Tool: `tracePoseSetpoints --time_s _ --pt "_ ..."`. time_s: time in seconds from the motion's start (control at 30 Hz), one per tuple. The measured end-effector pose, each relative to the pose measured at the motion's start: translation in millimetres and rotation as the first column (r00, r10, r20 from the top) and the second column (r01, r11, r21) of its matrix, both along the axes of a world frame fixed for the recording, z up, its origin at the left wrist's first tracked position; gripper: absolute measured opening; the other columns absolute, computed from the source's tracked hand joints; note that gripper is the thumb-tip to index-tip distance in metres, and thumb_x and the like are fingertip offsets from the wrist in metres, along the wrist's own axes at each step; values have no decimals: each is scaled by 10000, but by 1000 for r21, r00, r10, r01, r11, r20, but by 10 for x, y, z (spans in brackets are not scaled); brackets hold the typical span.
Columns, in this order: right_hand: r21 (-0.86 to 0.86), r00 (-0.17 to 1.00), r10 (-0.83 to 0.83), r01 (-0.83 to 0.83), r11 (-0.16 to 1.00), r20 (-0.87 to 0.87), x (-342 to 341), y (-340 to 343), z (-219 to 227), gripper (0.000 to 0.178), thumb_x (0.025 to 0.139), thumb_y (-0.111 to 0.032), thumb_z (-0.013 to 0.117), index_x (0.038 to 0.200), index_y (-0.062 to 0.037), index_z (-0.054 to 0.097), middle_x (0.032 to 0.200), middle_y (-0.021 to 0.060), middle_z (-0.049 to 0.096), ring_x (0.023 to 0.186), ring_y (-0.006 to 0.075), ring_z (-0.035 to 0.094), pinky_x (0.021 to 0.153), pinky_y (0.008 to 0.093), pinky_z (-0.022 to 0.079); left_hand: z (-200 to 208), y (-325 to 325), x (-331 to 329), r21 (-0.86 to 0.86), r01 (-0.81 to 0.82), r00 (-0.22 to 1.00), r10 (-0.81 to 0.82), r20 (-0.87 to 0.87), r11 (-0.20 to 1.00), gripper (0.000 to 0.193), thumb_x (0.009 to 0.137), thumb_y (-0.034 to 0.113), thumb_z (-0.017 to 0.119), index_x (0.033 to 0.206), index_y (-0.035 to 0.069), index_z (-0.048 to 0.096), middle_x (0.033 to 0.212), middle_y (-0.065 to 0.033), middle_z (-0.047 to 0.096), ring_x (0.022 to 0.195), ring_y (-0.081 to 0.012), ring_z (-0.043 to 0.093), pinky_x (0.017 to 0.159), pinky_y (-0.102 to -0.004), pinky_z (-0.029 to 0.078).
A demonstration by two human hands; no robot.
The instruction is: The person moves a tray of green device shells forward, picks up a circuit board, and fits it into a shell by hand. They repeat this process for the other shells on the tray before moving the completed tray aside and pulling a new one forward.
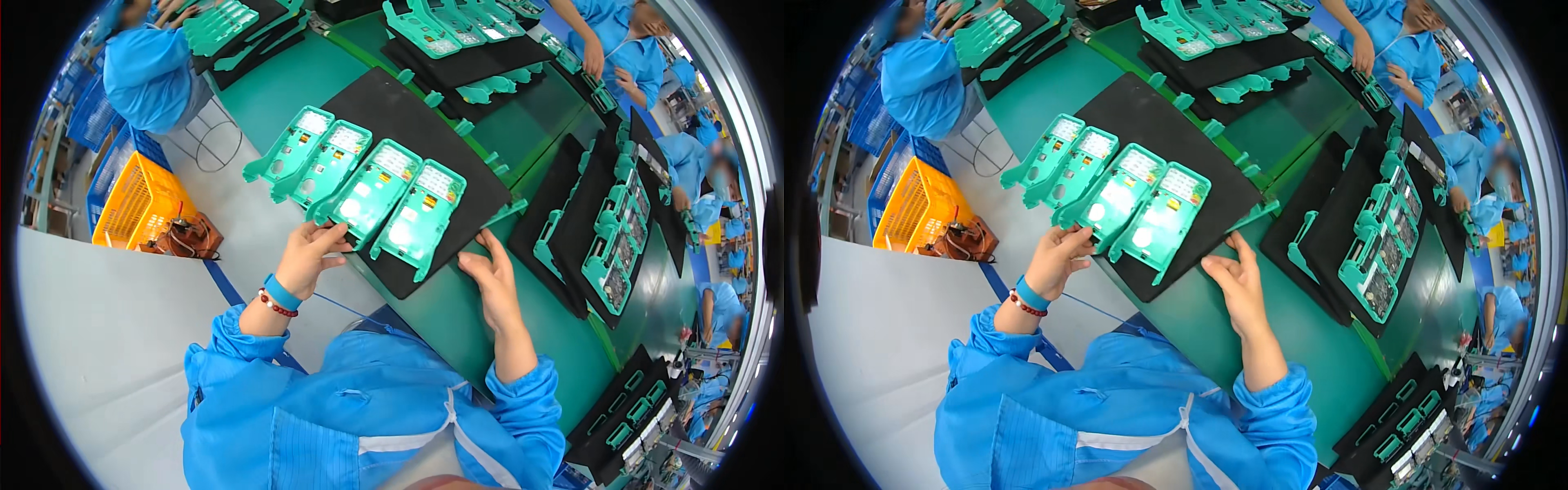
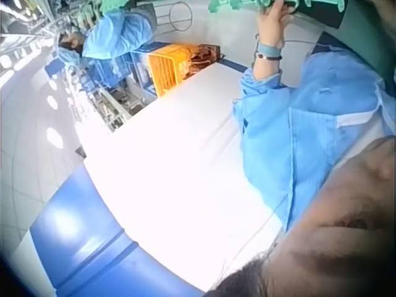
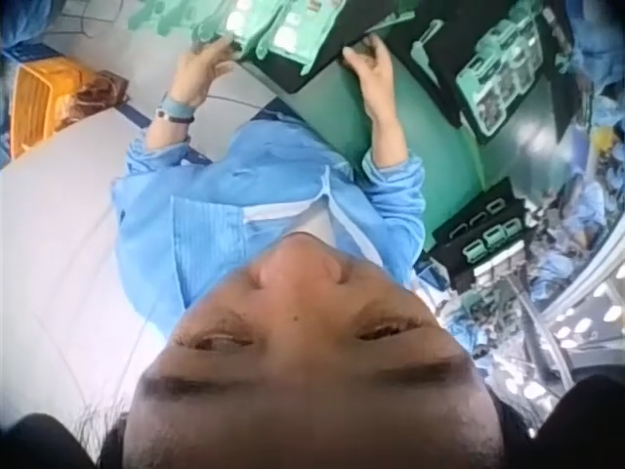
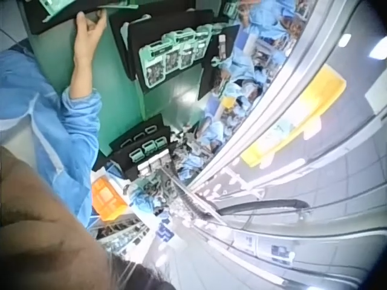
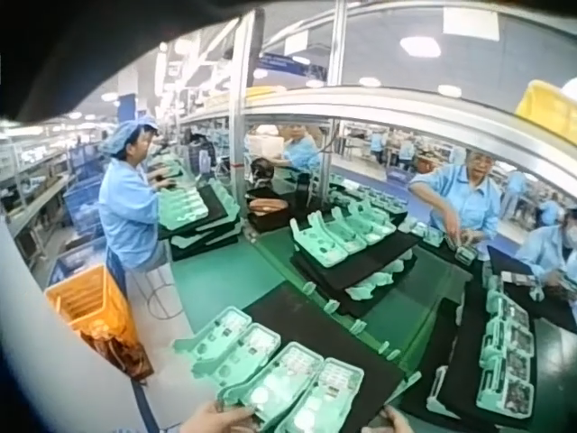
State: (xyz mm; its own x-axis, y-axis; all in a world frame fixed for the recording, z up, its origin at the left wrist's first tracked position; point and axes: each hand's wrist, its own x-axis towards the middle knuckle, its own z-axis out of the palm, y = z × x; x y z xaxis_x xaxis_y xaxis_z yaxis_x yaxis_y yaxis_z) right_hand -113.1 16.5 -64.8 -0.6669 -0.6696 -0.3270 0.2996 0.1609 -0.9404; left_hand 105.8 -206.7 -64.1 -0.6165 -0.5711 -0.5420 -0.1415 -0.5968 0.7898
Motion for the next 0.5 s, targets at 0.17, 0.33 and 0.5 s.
tracePoseSetpoints --time_s 0.17,0.33,0.5 --pt "-185 990 133 -121 975 51 -103 -401 -176 870 883 -85 736 1560 7 198 1554 168 294 1320 276 493 1027 370 482 -90 -195 -22 -133 -110 994 107 -24 985 418 961 190 637 1279 -40 490 1159 -125 613 1053 -229 640 825 -359 554" --pt "-93 882 119 -180 979 -456 106 -211 230 647 898 -139 739 1462 -32 439 1399 170 549 1209 285 604 1002 366 481 -158 -63 79 -486 -228 956 288 51 844 181 979 148 566 1135 73 512 967 -60 582 871 -151 636 647 -241 469" --pt "-334 218 -509 535 776 -833 -220 1139 775 188 946 -171 647 1066 -30 616 1009 109 650 909 197 602 813 325 479 -179 754 189 -323 401 881 -457 -118 857 279 960 23 586 1231 50 525 979 -67 658 812 -128 665 669 -248 539"
